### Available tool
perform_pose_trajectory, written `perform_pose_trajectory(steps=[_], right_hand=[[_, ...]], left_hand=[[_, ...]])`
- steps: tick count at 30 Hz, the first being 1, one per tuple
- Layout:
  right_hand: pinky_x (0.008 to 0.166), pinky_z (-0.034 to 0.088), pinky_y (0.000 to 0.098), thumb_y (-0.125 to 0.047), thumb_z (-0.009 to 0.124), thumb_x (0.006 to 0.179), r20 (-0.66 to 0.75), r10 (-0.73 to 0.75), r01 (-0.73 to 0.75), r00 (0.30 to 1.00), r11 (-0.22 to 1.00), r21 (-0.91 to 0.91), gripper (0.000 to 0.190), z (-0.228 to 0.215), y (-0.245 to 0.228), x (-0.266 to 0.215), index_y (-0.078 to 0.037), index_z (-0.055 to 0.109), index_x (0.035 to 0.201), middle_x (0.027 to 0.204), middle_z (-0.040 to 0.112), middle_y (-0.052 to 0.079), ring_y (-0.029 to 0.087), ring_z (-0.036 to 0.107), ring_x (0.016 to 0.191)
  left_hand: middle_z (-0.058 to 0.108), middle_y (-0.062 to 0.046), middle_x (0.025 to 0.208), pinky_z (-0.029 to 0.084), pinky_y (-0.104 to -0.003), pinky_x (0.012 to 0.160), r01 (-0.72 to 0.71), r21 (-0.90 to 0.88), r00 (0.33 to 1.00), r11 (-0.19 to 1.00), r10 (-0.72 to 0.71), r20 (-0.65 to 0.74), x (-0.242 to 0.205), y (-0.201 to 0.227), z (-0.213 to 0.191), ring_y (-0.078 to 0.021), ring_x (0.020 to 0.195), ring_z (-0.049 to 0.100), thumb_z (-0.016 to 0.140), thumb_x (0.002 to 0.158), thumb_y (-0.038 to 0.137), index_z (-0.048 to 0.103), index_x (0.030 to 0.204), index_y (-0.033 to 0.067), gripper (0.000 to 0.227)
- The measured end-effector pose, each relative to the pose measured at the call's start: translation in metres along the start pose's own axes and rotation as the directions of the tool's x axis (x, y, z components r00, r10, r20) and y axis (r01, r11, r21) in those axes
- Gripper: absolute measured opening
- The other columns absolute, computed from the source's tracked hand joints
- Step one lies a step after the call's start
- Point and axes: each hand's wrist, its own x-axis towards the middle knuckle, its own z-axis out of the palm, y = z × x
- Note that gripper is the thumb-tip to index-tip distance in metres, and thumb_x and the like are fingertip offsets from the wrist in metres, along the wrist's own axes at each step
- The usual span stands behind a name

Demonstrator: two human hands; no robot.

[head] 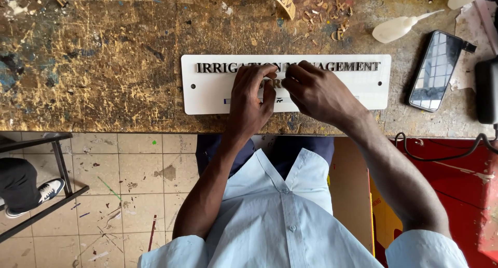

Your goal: The person is peeling small vinyl letters and shapes from a white plastic sign board using their fingers.

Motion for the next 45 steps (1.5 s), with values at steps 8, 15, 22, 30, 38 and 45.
perform_pose_trajectory(steps=[8, 15, 22, 30, 38, 45], right_hand=[[0.076, 0.065, 0.0329, -0.006, 0.072, 0.103, 0.070, -0.012, 0.017, 0.997, 0.998, -0.068, 0.009, 0.006, 0.010, 0.006, -0.008, 0.076, 0.110, 0.102, 0.074, 0.011, 0.025, 0.077, 0.092], [0.068, 0.068, 0.0447, 0.006, 0.070, 0.110, -0.223, 0.194, -0.103, 0.955, 0.925, 0.365, 0.004, -0.001, 0.024, 0.006, 0.005, 0.073, 0.110, 0.098, 0.070, 0.021, 0.038, 0.079, 0.080], [0.062, 0.066, 0.0425, 0.005, 0.059, 0.125, -0.394, 0.354, -0.205, 0.848, 0.905, 0.372, 0.008, -0.004, 0.070, 0.005, 0.003, 0.051, 0.126, 0.100, 0.078, 0.022, 0.032, 0.077, 0.074], [0.057, 0.034, 0.0394, -0.021, 0.061, 0.136, -0.451, 0.505, -0.396, 0.736, 0.861, 0.318, 0.035, 0.021, 0.096, 0.002, -0.002, 0.059, 0.106, 0.087, 0.061, 0.010, 0.020, 0.047, 0.068], [0.060, 0.057, 0.0325, 0.017, 0.071, 0.111, -0.469, 0.363, -0.284, 0.805, 0.930, 0.233, 0.020, 0.029, 0.095, 0.003, 0.001, 0.067, 0.122, 0.106, 0.074, 0.016, 0.021, 0.070, 0.081], [0.069, 0.067, 0.0397, 0.009, 0.075, 0.101, -0.228, 0.168, -0.072, 0.959, 0.923, 0.379, 0.012, -0.027, 0.000, 0.025, 0.001, 0.083, 0.105, 0.100, 0.077, 0.022, 0.036, 0.080, 0.082]], left_hand=[[0.076, -0.012, 0.110, 0.055, -0.048, 0.105, 0.007, 0.006, 1.000, 1.000, -0.007, 0.006, 0.001, 0.003, -0.001, -0.0303, 0.109, 0.070, 0.062, 0.105, -0.005, 0.072, 0.137, 0.0060, 0.036], [0.075, -0.009, 0.109, 0.055, -0.047, 0.103, -0.017, 0.008, 1.000, 1.000, 0.017, -0.015, -0.001, -0.007, 0.003, -0.0287, 0.108, 0.071, 0.063, 0.103, -0.006, 0.073, 0.133, 0.0086, 0.034], [0.071, -0.008, 0.116, 0.053, -0.042, 0.103, -0.018, 0.056, 1.000, 0.998, 0.018, -0.001, 0.002, 0.005, -0.002, -0.0270, 0.113, 0.064, 0.062, 0.107, -0.001, 0.066, 0.130, 0.0079, 0.025], [0.072, -0.010, 0.119, 0.057, -0.040, 0.104, 0.067, -0.031, 0.989, 0.997, -0.071, -0.130, 0.007, 0.023, -0.009, -0.0266, 0.115, 0.069, 0.056, 0.104, -0.006, 0.067, 0.123, 0.0081, 0.026], [0.073, -0.009, 0.118, 0.059, -0.039, 0.104, 0.072, -0.084, 0.974, 0.994, -0.088, -0.209, 0.005, 0.022, -0.007, -0.0260, 0.117, 0.070, 0.055, 0.111, 0.000, 0.068, 0.125, 0.0095, 0.021], [0.073, -0.008, 0.114, 0.057, -0.043, 0.100, -0.070, 0.034, 0.956, 0.997, 0.076, -0.284, 0.001, 0.018, -0.018, -0.0253, 0.105, 0.070, 0.061, 0.104, -0.010, 0.071, 0.136, 0.0070, 0.037]])
